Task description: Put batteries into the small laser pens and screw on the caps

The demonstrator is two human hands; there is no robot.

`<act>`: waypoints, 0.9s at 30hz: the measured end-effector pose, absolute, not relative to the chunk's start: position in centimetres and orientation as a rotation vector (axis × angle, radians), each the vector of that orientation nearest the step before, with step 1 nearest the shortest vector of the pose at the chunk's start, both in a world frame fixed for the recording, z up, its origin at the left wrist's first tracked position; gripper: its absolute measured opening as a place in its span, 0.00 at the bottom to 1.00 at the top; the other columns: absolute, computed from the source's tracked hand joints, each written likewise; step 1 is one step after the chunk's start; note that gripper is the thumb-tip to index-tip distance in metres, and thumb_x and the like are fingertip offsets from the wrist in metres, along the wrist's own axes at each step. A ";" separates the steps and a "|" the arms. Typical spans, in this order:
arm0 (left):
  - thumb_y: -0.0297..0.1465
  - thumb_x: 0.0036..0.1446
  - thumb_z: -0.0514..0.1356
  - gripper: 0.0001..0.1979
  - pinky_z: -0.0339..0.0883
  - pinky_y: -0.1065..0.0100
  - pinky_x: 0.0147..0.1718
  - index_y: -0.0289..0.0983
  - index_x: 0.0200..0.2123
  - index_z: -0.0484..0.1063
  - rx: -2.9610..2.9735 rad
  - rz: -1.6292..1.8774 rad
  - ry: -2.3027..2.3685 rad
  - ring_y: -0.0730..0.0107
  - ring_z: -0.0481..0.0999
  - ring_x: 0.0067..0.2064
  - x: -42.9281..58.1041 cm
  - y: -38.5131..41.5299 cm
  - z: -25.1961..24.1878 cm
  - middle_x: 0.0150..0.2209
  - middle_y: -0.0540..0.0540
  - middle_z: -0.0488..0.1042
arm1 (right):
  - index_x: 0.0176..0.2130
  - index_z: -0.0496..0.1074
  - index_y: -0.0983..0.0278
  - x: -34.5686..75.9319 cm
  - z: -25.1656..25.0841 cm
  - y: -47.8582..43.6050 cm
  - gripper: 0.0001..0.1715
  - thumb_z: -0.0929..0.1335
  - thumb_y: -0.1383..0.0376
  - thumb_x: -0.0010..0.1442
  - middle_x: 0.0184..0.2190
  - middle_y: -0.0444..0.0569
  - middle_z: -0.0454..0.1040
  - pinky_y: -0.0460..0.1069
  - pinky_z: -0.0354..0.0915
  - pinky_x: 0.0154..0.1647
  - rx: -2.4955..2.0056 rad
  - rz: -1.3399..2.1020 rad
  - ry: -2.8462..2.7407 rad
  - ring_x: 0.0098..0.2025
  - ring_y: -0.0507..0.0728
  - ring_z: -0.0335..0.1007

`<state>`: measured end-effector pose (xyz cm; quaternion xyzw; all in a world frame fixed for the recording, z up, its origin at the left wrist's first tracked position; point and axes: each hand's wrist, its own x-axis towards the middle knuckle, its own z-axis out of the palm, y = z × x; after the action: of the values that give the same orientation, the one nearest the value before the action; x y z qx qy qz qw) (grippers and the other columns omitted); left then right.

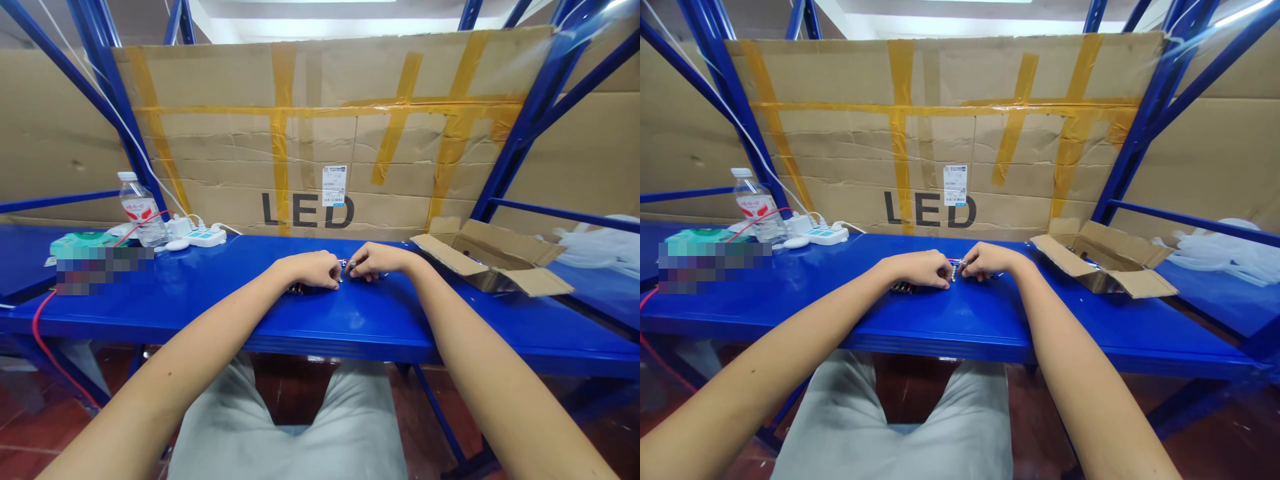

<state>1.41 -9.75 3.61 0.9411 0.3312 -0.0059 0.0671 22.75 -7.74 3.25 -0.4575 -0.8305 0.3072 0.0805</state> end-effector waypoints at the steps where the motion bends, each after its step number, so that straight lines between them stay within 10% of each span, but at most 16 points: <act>1: 0.34 0.53 0.61 0.08 0.59 0.70 0.30 0.37 0.34 0.77 2.831 -0.014 1.001 0.70 0.73 0.33 1.5 -9.7 3.6 0.33 0.47 0.78 | 0.39 0.80 0.65 22.8 3.3 -7.8 0.18 0.71 0.58 0.50 0.18 0.43 0.71 0.46 0.59 0.22 -1.366 0.933 -2.484 0.20 0.50 0.63; 15: 0.28 0.46 0.62 0.02 0.61 0.71 0.27 0.37 0.27 0.74 2.663 0.083 0.941 0.71 0.71 0.28 1.3 -9.3 3.1 0.27 0.50 0.76 | 0.25 0.69 0.66 25.5 3.7 -6.6 0.14 0.71 0.59 0.53 0.18 0.45 0.68 0.46 0.59 0.19 -1.439 0.711 -1.855 0.20 0.50 0.62; 27: 0.27 0.59 0.57 0.08 0.66 0.69 0.37 0.36 0.37 0.76 2.742 1.208 0.864 0.71 0.76 0.36 2.0 -7.6 2.1 0.35 0.46 0.80 | 0.29 0.72 0.66 22.0 1.9 -6.8 0.14 0.69 0.56 0.52 0.18 0.40 0.64 0.46 0.56 0.23 -1.118 0.723 -2.246 0.21 0.49 0.58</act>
<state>1.97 -7.63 2.07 0.8792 0.2771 0.3873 0.0118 21.98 -6.78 1.88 -0.4132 -0.8301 0.2672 0.2622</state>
